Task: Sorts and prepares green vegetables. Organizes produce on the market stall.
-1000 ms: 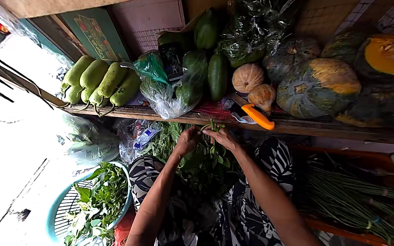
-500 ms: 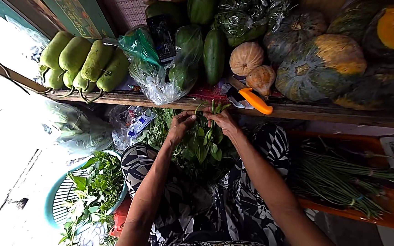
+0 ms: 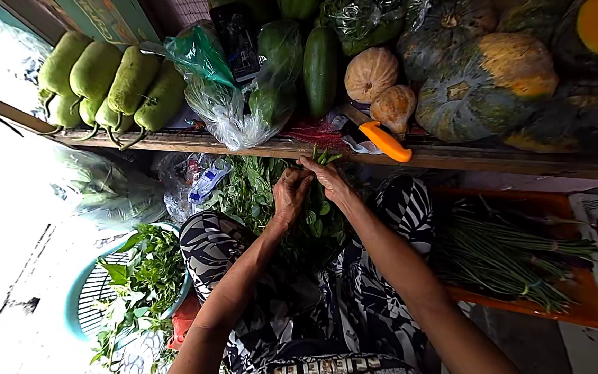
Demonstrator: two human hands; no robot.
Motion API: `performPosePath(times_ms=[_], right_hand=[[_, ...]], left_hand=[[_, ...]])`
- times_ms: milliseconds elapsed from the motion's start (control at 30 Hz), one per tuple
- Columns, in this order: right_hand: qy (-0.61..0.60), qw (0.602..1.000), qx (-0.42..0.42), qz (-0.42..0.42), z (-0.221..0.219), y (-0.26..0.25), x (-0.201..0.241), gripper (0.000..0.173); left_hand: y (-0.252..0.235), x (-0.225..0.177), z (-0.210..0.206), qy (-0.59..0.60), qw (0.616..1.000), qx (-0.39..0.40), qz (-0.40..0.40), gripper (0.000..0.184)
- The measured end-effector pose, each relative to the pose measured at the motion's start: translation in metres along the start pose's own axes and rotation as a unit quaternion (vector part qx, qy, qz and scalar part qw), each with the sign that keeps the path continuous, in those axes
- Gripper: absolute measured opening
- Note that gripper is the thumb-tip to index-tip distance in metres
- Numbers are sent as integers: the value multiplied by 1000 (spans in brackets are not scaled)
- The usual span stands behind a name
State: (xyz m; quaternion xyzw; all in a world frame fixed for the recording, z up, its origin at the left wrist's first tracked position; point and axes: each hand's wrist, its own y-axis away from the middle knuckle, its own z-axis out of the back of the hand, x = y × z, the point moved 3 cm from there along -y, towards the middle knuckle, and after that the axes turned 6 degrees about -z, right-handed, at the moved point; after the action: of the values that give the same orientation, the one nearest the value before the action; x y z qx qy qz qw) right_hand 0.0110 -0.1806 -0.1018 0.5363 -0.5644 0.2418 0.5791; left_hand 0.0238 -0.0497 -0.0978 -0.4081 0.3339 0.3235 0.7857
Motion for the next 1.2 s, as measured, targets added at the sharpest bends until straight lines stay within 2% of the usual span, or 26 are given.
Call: performPosePath(times_ms=[33,100,167,267,300,367,400,433,467,533,567,600,667,700,733,833,900,1000,1067,1133,1200], right_hand=[[-5,1000,2,-2,0,-1,0,20],[-49,999,21,6,4,-3,2,28],[-94,995,39,10,7,-4,11,29],[-142,989,29,6,10,-5,25,26],[-164,986,20,-5,7,-7,29,22],[-194,980,13,-38,-1,-10,37,16],[-197,979,28,-49,-7,-11,43,24],[-194,978,60,-52,-11,-11,50,33],[-184,976,108,-44,-14,-11,57,40],[-164,966,201,-18,-19,-13,72,48],[-143,966,213,-10,-22,-13,78,48],[-118,974,192,-11,-27,-12,84,45],[-99,992,65,-39,-42,-5,92,34],[-104,993,7,-52,-49,-3,94,30],[-108,992,-29,-60,-54,-1,94,27],[-98,992,-36,-68,-58,-5,87,32],[-56,997,-35,-31,-56,-10,80,30],[35,997,-42,61,-50,-5,74,51],[60,995,-31,72,-47,3,68,65],[49,995,-31,77,-50,8,61,61],[25,995,-54,79,-53,11,56,42]], left_hand=[[0,2,-1,15,1000,6,14,14],[1,7,-3,76,991,40,106,16],[1,14,-4,111,976,77,174,28],[-7,21,0,130,960,169,184,66],[-15,17,0,156,948,202,191,70],[-26,11,4,203,925,249,202,61],[-30,8,8,223,918,262,196,56],[-34,5,14,238,913,276,183,58],[-38,4,21,245,911,287,165,67],[-52,3,36,256,917,278,130,89],[-59,4,41,261,921,267,107,92],[-64,6,46,270,923,260,86,96],[-63,-1,50,290,919,251,93,102],[-60,-5,51,288,918,253,106,100],[-58,-7,52,292,915,253,114,90],[-56,-4,47,305,911,237,144,69],[-58,-3,43,305,915,220,149,66],[-57,-1,41,230,942,205,130,83],[-52,0,42,87,968,198,124,90],[-39,-11,44,-73,981,149,102,81],[-28,-22,38,-192,974,99,69,73]])
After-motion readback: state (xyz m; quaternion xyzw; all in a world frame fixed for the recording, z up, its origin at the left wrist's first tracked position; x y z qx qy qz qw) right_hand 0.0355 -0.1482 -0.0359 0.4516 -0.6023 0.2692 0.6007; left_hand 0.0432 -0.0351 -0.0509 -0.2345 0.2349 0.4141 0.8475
